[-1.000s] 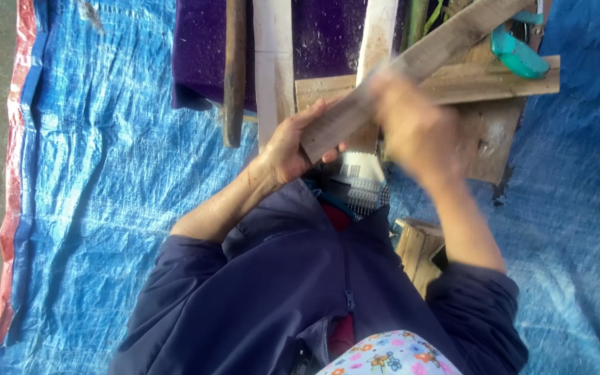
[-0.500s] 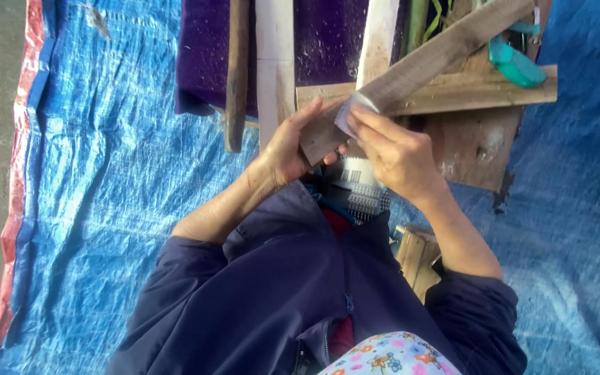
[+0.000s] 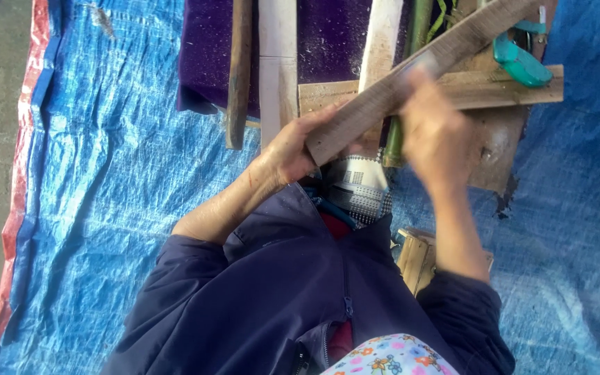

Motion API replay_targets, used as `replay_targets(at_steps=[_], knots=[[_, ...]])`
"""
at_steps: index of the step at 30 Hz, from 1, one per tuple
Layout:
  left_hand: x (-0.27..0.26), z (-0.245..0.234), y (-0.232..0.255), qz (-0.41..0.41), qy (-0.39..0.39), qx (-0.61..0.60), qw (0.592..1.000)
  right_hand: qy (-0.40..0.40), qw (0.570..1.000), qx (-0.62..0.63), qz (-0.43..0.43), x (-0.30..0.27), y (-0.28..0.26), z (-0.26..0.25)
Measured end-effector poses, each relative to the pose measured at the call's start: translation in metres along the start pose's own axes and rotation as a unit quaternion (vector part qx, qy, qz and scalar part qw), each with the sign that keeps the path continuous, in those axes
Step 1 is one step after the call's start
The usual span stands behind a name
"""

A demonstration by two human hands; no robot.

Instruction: The person sands a long wooden plank using a sanding block, repeatedly rubbing the surface to smooth it. The person holds the plank with one hand and sands with the other, occasionally repositioning the plank to access different areas.

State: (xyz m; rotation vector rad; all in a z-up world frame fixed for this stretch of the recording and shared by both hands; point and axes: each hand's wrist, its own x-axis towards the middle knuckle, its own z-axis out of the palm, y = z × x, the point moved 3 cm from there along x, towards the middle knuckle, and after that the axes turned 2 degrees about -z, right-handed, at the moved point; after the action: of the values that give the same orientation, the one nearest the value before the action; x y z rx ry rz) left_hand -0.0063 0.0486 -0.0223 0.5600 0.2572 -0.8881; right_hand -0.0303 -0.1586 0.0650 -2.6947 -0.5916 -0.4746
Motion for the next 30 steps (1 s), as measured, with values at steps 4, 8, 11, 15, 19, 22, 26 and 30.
replay_targets(at_steps=[4,8,11,15,19,22,26,30], knots=[[0.006,-0.002,-0.004,0.048,-0.089,-0.015,0.995,0.006,1.000,0.004,-0.024,-0.038,-0.040,0.036],[-0.014,0.036,0.008,-0.009,0.015,-0.091,0.996,0.058,0.998,0.017,0.036,-0.023,0.001,0.015],[0.012,0.011,-0.004,0.016,-0.026,-0.056,0.998,0.065,0.994,-0.090,-0.014,-0.034,-0.035,0.024],[0.024,0.002,-0.009,0.043,-0.088,-0.041,0.994,0.089,0.994,-0.029,-0.051,-0.027,-0.032,0.022],[0.043,-0.017,-0.022,0.039,-0.025,-0.089,0.995,0.043,0.990,-0.130,-0.043,-0.064,-0.030,0.046],[0.035,-0.016,-0.017,0.040,-0.043,-0.072,0.996,0.127,0.985,-0.008,-0.113,-0.039,-0.079,0.026],[0.029,-0.006,-0.017,0.048,-0.015,-0.069,0.996,0.096,0.995,-0.007,-0.018,-0.022,-0.047,0.009],[0.039,-0.019,-0.023,0.029,-0.029,-0.081,0.996,0.087,0.995,-0.032,-0.026,-0.042,-0.071,0.020]])
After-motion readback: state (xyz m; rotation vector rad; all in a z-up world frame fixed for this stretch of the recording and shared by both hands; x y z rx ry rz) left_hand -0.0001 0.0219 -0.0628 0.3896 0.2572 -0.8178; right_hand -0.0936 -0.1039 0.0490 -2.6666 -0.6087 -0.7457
